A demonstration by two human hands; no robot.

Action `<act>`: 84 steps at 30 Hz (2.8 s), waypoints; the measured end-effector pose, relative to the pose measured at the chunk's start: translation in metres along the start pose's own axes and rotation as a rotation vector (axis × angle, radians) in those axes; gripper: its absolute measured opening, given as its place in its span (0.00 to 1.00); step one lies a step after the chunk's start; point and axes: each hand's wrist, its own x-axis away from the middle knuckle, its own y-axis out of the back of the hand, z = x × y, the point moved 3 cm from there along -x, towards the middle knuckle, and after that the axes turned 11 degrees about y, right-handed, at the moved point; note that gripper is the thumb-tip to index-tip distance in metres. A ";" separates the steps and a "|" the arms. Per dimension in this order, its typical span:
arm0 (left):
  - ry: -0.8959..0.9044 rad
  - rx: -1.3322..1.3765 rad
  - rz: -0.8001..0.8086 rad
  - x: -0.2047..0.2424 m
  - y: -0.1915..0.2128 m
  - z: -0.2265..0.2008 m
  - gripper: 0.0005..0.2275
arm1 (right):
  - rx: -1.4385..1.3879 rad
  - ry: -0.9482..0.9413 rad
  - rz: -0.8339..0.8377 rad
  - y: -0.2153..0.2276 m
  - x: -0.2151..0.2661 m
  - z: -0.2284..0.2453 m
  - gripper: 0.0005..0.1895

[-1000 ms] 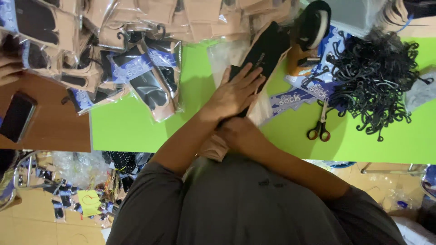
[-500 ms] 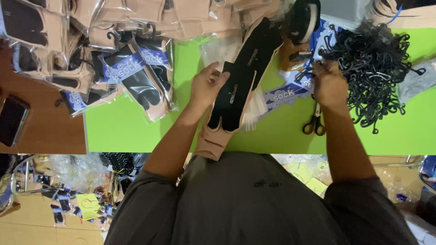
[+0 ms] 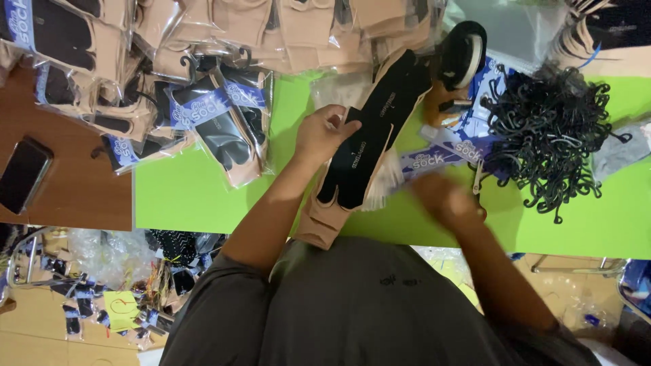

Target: The person folds beige socks with black soles and places them into clear plastic packaging. They attach a blue paper label to the top of the package and then insert a black plastic hanger through the label to complete the assembly. The person repeats this process for multiple pairs of socks on a green table.

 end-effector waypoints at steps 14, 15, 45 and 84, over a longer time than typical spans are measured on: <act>-0.250 -0.058 0.003 0.032 -0.015 -0.035 0.15 | -1.191 -0.203 0.568 -0.004 -0.017 0.029 0.06; -0.251 -0.057 0.003 0.045 -0.011 -0.051 0.15 | -1.189 -0.202 0.568 -0.009 -0.027 0.008 0.06; -0.391 0.687 0.125 0.020 -0.027 -0.011 0.11 | 0.194 -0.495 0.428 -0.019 0.028 -0.117 0.28; -0.364 -0.227 -0.349 0.011 -0.006 0.001 0.13 | 0.089 -0.104 0.047 -0.067 -0.079 -0.026 0.16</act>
